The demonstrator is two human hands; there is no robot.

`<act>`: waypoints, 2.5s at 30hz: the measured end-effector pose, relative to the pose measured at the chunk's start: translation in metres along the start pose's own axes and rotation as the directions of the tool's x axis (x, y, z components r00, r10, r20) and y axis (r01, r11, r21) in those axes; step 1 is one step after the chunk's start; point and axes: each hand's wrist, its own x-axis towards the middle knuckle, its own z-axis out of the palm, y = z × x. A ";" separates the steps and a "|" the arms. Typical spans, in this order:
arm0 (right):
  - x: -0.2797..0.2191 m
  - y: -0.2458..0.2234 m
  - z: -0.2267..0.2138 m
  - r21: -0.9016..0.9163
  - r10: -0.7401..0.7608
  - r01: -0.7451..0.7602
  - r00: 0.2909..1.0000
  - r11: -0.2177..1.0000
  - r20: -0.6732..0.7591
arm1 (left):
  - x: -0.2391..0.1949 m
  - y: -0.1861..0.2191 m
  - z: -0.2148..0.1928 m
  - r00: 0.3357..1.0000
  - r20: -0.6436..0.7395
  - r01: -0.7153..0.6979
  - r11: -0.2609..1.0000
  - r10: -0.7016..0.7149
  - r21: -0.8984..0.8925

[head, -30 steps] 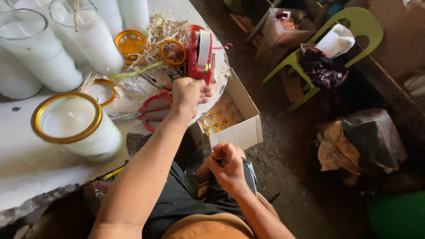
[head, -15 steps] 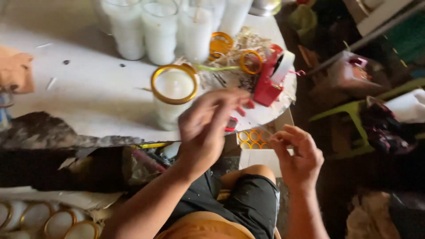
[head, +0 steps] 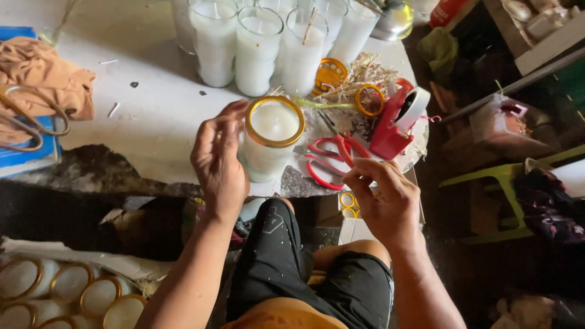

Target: Assembling candle jars by placing lids on them and wrapping them in plastic film.

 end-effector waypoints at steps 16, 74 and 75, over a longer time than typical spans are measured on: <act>-0.004 0.002 0.003 0.109 0.026 -0.030 0.999 0.994 0.033 | 0.001 0.008 0.013 0.956 0.294 -0.105 0.936 0.002 0.335; 0.067 0.036 0.070 0.539 0.109 -0.229 0.963 0.810 0.245 | 0.055 0.042 -0.026 0.617 0.774 -0.426 0.768 -0.140 0.479; 0.069 0.039 0.071 0.543 0.105 -0.226 0.964 0.809 0.245 | 0.059 0.040 -0.027 0.619 0.773 -0.429 0.764 -0.140 0.482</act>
